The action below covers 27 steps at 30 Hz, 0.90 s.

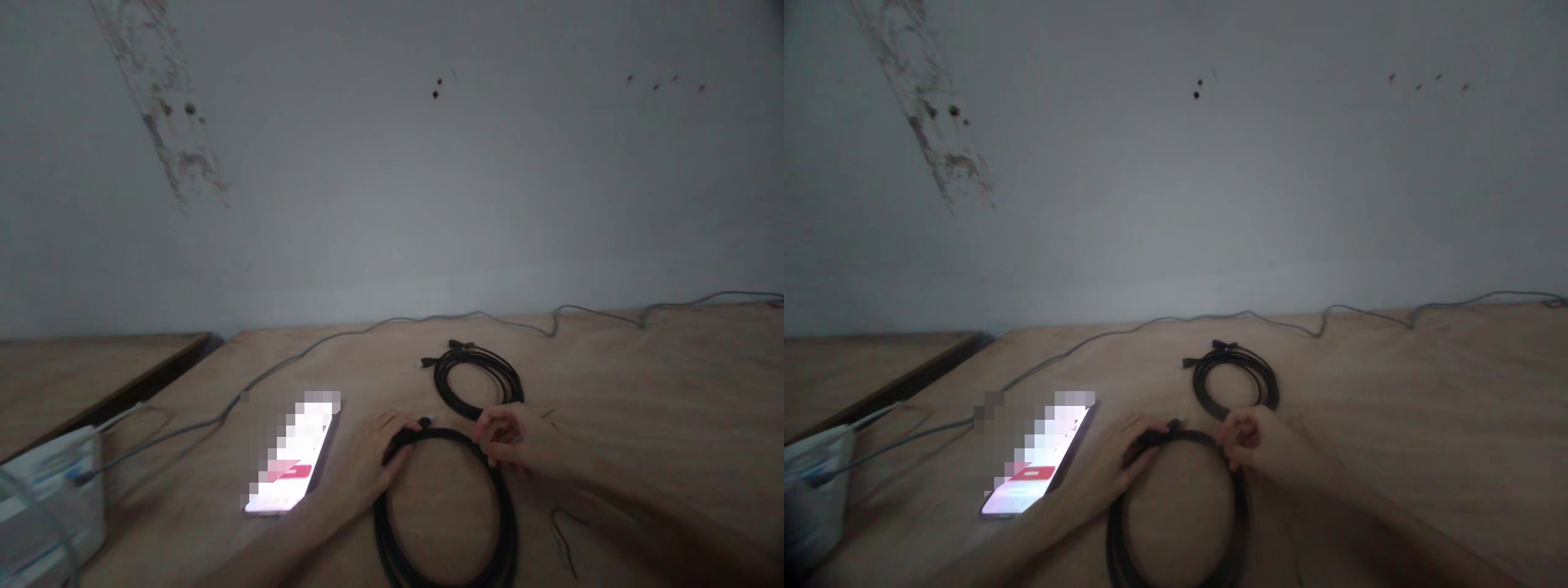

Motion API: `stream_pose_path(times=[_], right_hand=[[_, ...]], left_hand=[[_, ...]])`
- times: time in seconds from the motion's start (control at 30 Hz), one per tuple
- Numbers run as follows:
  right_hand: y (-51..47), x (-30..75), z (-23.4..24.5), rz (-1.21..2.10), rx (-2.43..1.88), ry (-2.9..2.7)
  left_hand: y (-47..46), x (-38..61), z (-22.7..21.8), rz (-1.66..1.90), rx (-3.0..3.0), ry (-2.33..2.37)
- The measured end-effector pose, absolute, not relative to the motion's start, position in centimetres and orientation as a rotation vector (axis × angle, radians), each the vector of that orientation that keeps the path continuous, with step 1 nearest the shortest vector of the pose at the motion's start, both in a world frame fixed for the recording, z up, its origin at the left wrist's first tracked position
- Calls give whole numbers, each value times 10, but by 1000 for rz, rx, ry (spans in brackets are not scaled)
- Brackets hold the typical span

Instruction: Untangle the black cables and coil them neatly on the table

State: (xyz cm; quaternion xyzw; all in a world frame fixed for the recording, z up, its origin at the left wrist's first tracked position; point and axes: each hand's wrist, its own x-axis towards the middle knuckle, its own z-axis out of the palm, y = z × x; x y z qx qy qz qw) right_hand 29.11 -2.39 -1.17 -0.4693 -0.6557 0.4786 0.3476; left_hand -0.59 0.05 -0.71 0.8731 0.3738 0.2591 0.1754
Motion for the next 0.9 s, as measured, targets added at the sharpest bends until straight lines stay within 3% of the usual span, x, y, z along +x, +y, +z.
stream_pose_path(times=[0.3,0.53,0.73,0.9], right_hand=[[-32,291,-1,847,-1228,-1933],[-24,292,-15,928,-1202,-1739],[-35,290,4,826,-1260,-1871],[-38,294,3,477,-1205,-2171]], left_hand=[[0,-6,-7,739,2471,1048],[0,-6,-5,747,2470,1058],[-2,-5,-1,726,2454,1069],[0,-6,-5,737,2439,1062]])
